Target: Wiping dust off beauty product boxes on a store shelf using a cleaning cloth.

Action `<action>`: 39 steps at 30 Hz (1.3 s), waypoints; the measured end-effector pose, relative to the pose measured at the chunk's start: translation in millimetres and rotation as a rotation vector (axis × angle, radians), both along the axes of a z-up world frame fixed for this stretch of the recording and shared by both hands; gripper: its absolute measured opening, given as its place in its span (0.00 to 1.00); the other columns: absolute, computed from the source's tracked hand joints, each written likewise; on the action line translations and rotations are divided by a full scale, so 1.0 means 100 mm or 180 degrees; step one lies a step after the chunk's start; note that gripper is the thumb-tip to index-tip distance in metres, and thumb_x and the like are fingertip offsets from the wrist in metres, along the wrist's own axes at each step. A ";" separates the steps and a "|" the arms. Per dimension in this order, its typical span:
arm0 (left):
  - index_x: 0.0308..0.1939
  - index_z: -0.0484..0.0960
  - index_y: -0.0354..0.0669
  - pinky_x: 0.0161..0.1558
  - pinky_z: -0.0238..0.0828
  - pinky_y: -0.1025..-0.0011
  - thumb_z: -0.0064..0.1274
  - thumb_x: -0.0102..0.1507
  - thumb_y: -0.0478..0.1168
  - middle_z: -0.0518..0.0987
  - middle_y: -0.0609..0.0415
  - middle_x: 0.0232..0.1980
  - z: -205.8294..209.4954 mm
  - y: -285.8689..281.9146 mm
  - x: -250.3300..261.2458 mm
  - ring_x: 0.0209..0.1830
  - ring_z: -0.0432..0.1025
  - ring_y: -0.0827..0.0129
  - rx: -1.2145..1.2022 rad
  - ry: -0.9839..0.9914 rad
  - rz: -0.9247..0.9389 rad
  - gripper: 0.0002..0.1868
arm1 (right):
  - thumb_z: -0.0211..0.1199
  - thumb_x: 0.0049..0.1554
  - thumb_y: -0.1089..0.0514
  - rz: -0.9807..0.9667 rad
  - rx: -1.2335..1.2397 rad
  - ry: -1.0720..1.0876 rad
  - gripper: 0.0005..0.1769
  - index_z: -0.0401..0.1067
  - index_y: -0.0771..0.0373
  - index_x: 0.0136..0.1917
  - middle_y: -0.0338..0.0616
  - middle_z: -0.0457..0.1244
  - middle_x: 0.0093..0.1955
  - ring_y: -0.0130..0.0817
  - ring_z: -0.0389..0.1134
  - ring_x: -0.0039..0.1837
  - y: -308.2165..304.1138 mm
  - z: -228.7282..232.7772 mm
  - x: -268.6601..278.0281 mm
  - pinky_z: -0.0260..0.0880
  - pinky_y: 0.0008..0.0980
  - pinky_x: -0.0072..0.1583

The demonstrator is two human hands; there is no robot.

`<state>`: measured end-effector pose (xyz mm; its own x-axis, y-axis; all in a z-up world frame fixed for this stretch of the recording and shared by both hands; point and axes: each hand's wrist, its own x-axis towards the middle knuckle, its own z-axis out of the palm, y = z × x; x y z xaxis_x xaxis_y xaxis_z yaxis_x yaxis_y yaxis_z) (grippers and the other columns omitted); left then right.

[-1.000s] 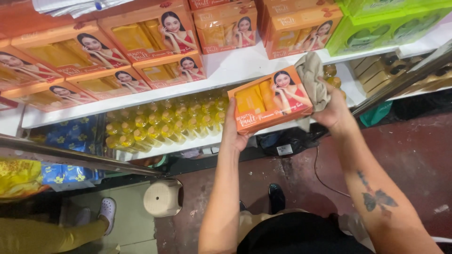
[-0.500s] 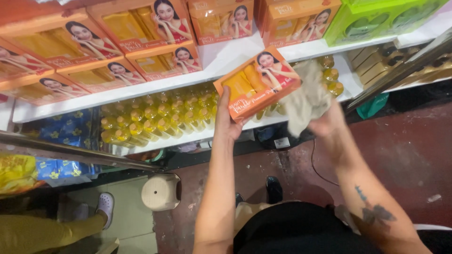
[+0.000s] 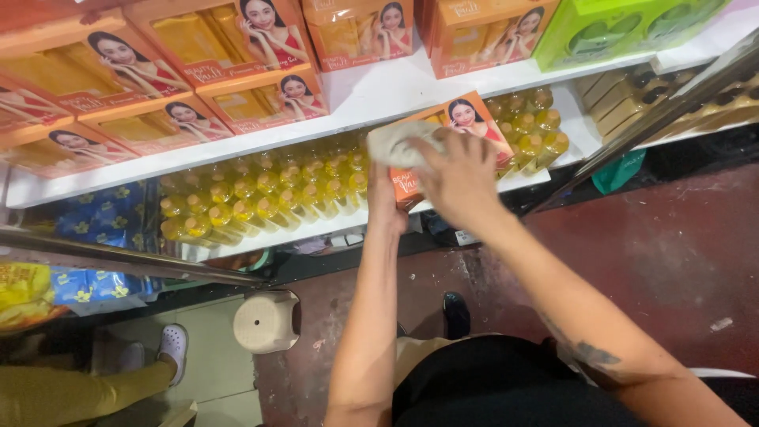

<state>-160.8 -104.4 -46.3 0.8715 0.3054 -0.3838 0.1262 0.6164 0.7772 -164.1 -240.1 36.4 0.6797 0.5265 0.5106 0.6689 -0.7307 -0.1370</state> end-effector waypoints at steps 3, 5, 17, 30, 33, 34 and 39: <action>0.68 0.66 0.43 0.54 0.79 0.57 0.47 0.66 0.60 0.75 0.48 0.63 0.11 0.00 -0.05 0.58 0.76 0.62 -0.0322 -0.0597 0.0207 0.33 | 0.64 0.61 0.50 -0.0352 0.0255 0.0256 0.26 0.69 0.49 0.72 0.54 0.61 0.67 0.56 0.57 0.67 -0.42 -0.15 0.45 0.57 0.53 0.66; 0.67 0.66 0.41 0.52 0.79 0.56 0.48 0.66 0.60 0.76 0.45 0.62 0.20 0.02 -0.06 0.56 0.76 0.60 -0.0176 -0.0580 0.0202 0.34 | 0.63 0.62 0.49 -0.0258 0.0880 0.0987 0.27 0.67 0.52 0.73 0.51 0.62 0.67 0.51 0.60 0.67 -0.73 -0.25 0.76 0.60 0.48 0.66; 0.80 0.48 0.43 0.62 0.70 0.68 0.59 0.64 0.51 0.69 0.44 0.72 0.26 -0.12 0.82 0.68 0.69 0.62 0.1720 -0.1154 -0.0495 0.48 | 0.69 0.57 0.64 0.0354 0.3683 0.3156 0.36 0.57 0.64 0.74 0.43 0.65 0.66 0.31 0.68 0.66 -1.36 -0.31 1.38 0.72 0.31 0.63; 0.83 0.43 0.46 0.75 0.59 0.61 0.54 0.68 0.45 0.57 0.38 0.82 0.13 -0.56 1.69 0.79 0.60 0.52 0.2940 -0.1445 -0.0118 0.46 | 0.71 0.63 0.63 -0.0725 0.3052 0.0835 0.36 0.53 0.60 0.76 0.55 0.59 0.72 0.46 0.63 0.73 -1.29 -0.64 1.79 0.63 0.41 0.71; 0.83 0.34 0.43 0.80 0.44 0.58 0.52 0.72 0.49 0.42 0.38 0.87 0.00 -0.68 1.82 0.86 0.42 0.48 0.3571 -0.1532 -0.0023 0.49 | 0.71 0.62 0.61 -0.0780 0.3110 0.0842 0.38 0.51 0.61 0.76 0.55 0.58 0.72 0.46 0.62 0.72 -1.25 -0.74 1.92 0.62 0.41 0.71; 0.83 0.34 0.43 0.80 0.44 0.58 0.52 0.72 0.49 0.42 0.38 0.87 0.02 -0.69 1.84 0.86 0.42 0.48 0.3570 -0.1533 -0.0024 0.49 | 0.71 0.62 0.61 -0.0781 0.3110 0.0841 0.38 0.51 0.61 0.76 0.55 0.58 0.72 0.46 0.62 0.72 -1.24 -0.78 1.98 0.62 0.41 0.71; 0.82 0.27 0.42 0.82 0.39 0.57 0.48 0.71 0.55 0.37 0.38 0.86 0.01 -0.66 1.89 0.87 0.37 0.48 0.3468 -0.1387 -0.0101 0.52 | 0.72 0.62 0.60 -0.0804 0.2864 0.0560 0.39 0.50 0.64 0.76 0.58 0.55 0.73 0.50 0.57 0.75 -1.20 -0.86 2.08 0.56 0.44 0.75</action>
